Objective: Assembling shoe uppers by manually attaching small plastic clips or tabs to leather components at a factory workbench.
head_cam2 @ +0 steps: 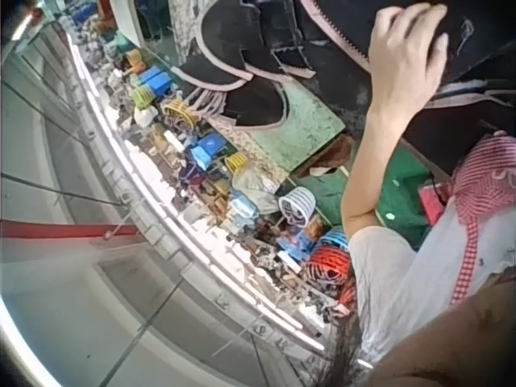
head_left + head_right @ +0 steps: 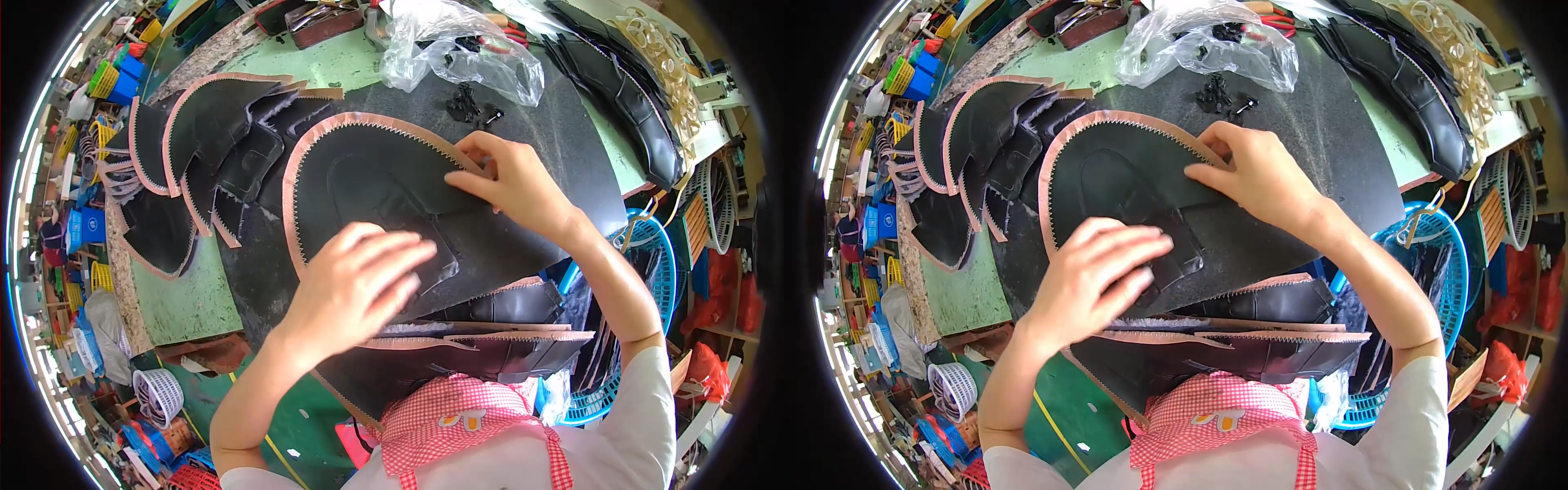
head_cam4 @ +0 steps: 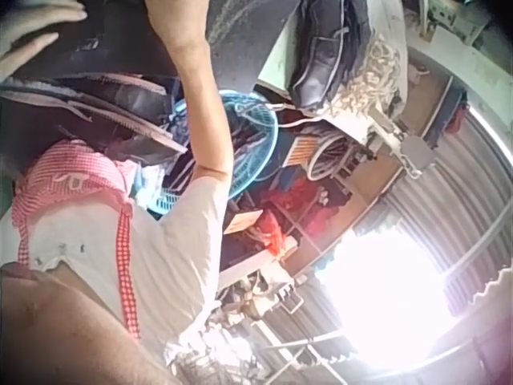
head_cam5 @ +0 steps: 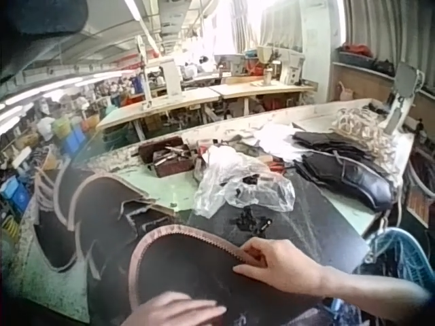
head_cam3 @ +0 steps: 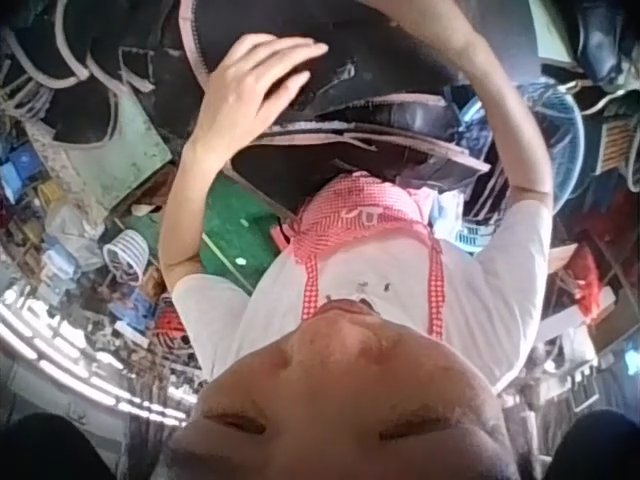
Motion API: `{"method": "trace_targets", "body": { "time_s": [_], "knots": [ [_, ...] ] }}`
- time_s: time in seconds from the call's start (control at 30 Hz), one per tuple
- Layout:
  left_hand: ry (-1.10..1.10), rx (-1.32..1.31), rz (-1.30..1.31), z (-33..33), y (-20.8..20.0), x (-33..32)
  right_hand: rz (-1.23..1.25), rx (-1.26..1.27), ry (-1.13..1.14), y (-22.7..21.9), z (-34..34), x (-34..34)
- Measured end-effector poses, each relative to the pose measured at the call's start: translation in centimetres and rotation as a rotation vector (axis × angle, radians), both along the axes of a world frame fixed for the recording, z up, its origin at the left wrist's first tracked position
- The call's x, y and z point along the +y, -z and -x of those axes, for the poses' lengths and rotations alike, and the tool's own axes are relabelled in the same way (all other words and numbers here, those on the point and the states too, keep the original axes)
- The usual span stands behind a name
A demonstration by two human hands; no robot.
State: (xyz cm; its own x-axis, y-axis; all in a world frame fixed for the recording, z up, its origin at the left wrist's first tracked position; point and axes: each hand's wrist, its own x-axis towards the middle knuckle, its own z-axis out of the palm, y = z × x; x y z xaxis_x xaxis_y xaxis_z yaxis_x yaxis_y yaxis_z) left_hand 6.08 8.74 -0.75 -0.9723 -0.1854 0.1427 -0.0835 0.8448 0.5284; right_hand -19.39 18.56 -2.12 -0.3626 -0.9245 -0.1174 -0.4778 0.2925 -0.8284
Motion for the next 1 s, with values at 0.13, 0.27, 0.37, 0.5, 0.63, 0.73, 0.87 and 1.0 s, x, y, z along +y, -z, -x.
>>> {"method": "trace_targets", "body": {
  "time_s": [0.13, 0.27, 0.37, 0.5, 0.63, 0.73, 0.87, 1.0],
  "knots": [
    [-0.260, 0.036, -0.168, 2.8, 1.3, -1.1, 0.208, 0.584, -0.110, 0.9, 0.5, 0.0],
    [-0.166, 0.073, -0.134, 4.9, 1.3, -1.4, -0.038, 0.312, -0.069, -3.3, -1.0, 0.0],
    [-0.115, 0.118, -0.157, 5.9, 1.6, -2.2, -0.046, -0.156, -0.054, -4.4, -1.6, 0.0],
    [-0.120, 0.272, -0.247, 5.6, 3.3, -3.8, 0.136, -0.149, -0.277, -0.8, -0.2, 0.3],
    [-0.069, 0.572, -0.412, 5.4, 5.0, -4.7, 0.119, 0.156, -0.294, 0.2, -1.2, 1.3],
    [-0.092, 0.629, -0.423, 4.5, 5.3, -4.9, 0.173, 0.444, -0.241, -0.5, -2.6, 1.4],
    [-0.113, 0.676, -0.268, 4.2, 5.0, -4.7, -0.055, 0.118, -0.285, -1.6, -4.0, 0.4],
    [-0.018, 0.521, -0.389, 3.7, 3.9, -5.6, 0.099, -0.109, -0.331, 1.0, -4.4, 0.7]
  ]
}}
